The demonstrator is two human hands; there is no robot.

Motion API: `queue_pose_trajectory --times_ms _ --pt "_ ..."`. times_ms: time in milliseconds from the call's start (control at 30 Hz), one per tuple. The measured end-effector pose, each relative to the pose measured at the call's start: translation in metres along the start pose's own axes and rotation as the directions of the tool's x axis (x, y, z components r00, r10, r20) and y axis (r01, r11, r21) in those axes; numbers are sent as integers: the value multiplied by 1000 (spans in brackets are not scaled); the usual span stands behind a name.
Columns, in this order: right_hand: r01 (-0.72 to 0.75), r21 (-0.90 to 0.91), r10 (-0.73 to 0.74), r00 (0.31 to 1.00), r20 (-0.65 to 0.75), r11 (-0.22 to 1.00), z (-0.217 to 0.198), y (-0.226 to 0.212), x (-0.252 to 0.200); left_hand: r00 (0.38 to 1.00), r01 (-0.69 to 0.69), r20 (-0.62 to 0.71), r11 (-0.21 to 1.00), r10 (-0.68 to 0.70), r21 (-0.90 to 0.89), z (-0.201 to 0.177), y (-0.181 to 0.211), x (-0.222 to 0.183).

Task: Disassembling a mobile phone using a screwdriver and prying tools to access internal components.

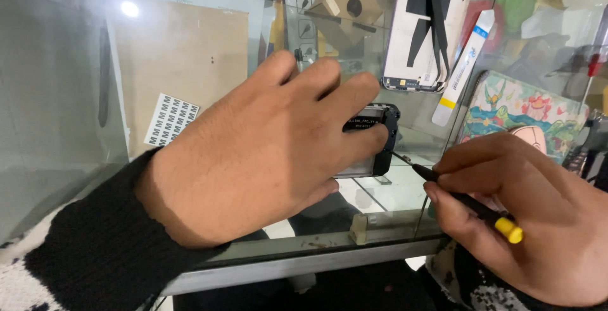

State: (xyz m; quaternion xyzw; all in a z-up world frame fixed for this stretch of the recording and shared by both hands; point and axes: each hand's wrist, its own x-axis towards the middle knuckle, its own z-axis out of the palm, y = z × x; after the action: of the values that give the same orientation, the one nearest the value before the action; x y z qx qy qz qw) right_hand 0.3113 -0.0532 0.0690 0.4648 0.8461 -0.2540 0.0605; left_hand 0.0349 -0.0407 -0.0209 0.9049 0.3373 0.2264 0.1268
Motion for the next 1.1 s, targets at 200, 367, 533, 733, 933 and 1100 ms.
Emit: queue_pose_trajectory --times_ms 200,367,533,733,933,1100 --pt "-204 136 214 975 -63 969 4 -15 5 998 -28 57 995 23 98 -2 0 1" --pt "-305 293 356 925 -137 906 13 -5 5 997 -25 76 996 19 80 -1 -1 2" --pt "-297 292 360 913 -194 909 11 -2 0 996 -30 90 994 21 108 -2 -1 2" --pt "-190 283 257 941 -222 940 20 8 -5 997 -14 78 996 8 83 -2 -1 1" --pt "-218 158 244 955 -170 963 18 7 -8 997 11 79 1000 -12 11 -2 0 0" --pt "-339 139 358 924 -137 930 24 11 -16 999 22 45 1000 -22 -4 -1 0 0"
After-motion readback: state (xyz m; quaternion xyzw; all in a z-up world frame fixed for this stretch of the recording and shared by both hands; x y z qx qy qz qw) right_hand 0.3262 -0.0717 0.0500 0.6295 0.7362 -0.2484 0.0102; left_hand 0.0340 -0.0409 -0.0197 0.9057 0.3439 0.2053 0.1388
